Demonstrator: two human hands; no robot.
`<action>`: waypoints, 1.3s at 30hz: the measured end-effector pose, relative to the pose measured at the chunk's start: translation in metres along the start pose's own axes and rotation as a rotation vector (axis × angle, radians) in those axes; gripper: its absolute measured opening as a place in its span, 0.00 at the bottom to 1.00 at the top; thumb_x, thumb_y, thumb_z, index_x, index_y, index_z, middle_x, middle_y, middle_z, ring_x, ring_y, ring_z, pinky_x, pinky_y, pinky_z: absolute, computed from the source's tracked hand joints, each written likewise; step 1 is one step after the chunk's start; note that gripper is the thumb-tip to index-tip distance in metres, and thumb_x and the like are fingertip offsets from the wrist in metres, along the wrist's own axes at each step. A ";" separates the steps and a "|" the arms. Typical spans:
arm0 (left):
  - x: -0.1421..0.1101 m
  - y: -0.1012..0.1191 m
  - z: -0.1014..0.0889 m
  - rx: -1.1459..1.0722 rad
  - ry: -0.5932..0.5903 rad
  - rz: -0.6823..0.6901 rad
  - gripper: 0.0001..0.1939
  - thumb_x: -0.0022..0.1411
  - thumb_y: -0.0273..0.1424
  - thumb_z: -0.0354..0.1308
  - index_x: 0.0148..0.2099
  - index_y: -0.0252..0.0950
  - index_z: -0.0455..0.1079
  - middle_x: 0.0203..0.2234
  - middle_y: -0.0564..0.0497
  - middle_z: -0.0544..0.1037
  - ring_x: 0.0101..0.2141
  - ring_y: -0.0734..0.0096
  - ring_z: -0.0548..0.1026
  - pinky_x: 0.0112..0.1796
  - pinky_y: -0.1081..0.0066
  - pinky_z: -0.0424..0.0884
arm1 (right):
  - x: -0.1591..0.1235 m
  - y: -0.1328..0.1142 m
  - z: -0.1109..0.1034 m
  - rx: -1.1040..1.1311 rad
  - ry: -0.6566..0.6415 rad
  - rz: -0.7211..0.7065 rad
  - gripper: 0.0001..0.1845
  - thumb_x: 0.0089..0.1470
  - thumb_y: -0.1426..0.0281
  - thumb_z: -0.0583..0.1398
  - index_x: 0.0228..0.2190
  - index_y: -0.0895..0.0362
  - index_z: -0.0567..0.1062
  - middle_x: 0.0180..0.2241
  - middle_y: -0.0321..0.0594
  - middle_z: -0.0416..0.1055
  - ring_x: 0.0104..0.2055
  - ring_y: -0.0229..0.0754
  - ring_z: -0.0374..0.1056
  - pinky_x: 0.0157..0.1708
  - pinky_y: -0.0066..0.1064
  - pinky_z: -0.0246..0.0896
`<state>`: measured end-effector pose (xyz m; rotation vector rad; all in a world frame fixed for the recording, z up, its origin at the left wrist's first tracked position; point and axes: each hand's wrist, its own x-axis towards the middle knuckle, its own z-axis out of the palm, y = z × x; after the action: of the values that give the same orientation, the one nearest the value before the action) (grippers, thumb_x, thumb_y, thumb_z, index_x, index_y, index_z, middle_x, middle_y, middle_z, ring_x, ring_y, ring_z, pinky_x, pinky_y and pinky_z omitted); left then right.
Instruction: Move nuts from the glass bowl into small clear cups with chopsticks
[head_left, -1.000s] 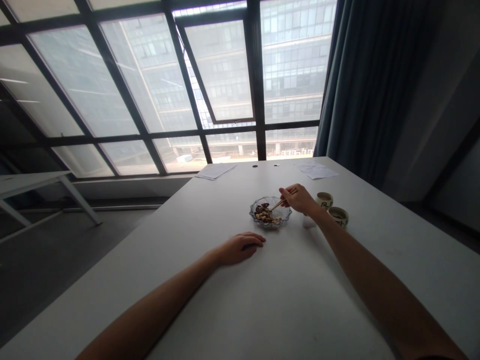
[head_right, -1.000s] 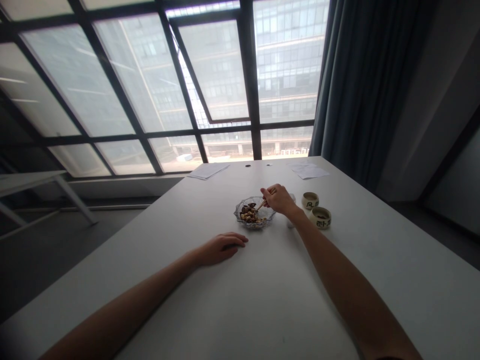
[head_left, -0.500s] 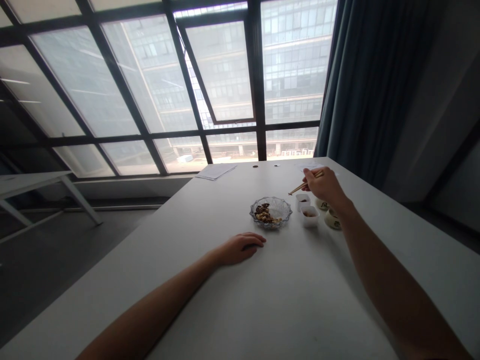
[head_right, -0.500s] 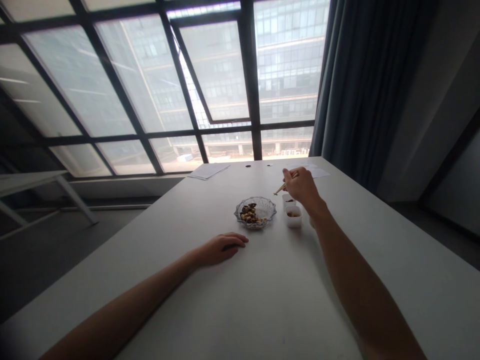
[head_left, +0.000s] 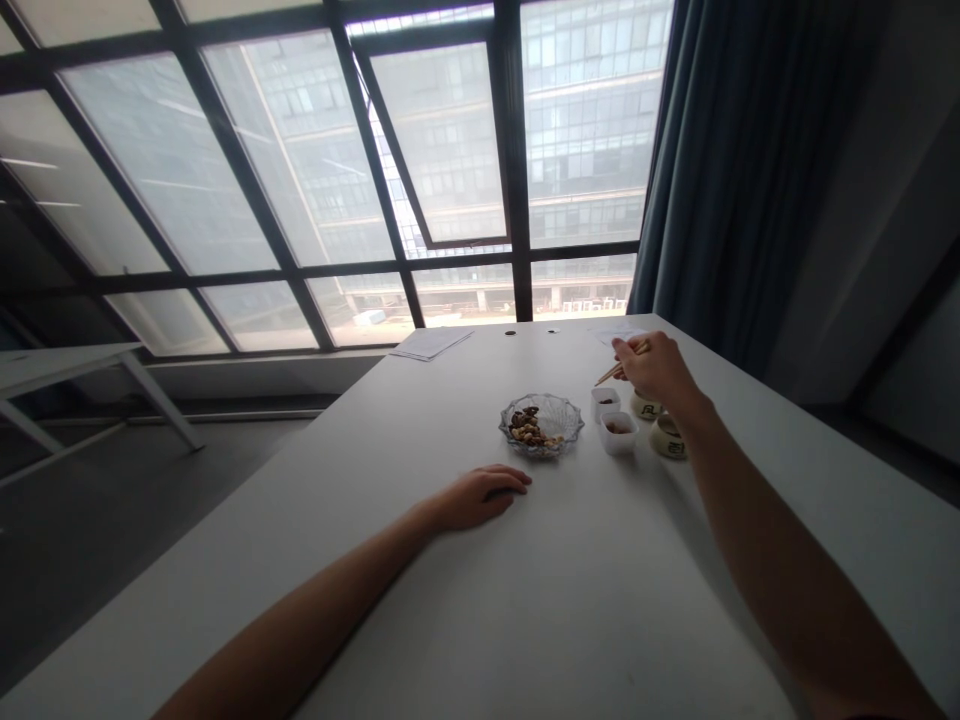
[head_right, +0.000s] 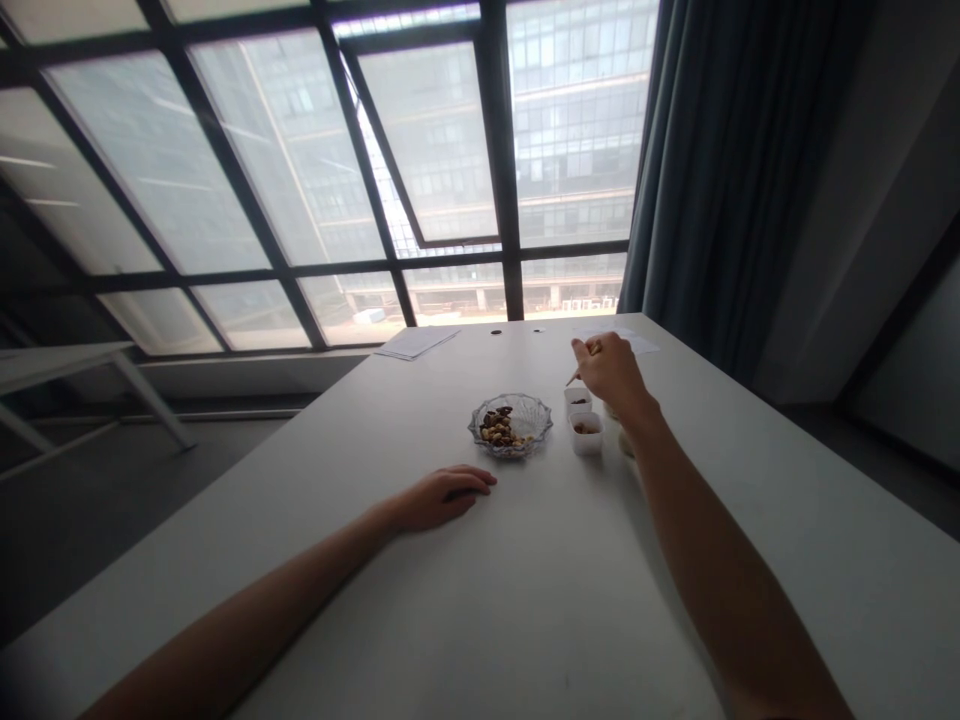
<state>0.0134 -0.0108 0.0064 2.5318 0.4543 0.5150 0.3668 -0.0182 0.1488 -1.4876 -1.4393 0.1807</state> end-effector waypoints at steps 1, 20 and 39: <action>0.001 0.000 0.000 0.001 -0.001 0.000 0.15 0.73 0.33 0.55 0.57 0.40 0.76 0.57 0.43 0.78 0.57 0.61 0.76 0.60 0.64 0.70 | -0.001 -0.002 0.002 0.032 -0.008 0.021 0.18 0.63 0.60 0.63 0.25 0.57 0.79 0.23 0.47 0.78 0.27 0.50 0.79 0.29 0.36 0.74; 0.007 0.006 -0.001 -0.005 0.001 0.013 0.15 0.74 0.35 0.55 0.57 0.39 0.76 0.57 0.43 0.78 0.57 0.61 0.76 0.60 0.64 0.70 | -0.024 -0.029 0.029 0.054 -0.351 -0.095 0.19 0.65 0.63 0.62 0.24 0.59 0.79 0.23 0.45 0.79 0.25 0.44 0.78 0.24 0.27 0.67; 0.005 0.004 0.000 0.020 0.000 0.014 0.14 0.73 0.32 0.55 0.57 0.39 0.75 0.57 0.44 0.78 0.57 0.62 0.76 0.60 0.66 0.70 | -0.021 -0.021 0.037 0.053 -0.300 -0.110 0.21 0.65 0.61 0.61 0.23 0.59 0.77 0.22 0.44 0.78 0.25 0.43 0.77 0.24 0.26 0.65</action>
<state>0.0188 -0.0123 0.0096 2.5560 0.4443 0.5176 0.3211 -0.0203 0.1355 -1.3756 -1.7370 0.3835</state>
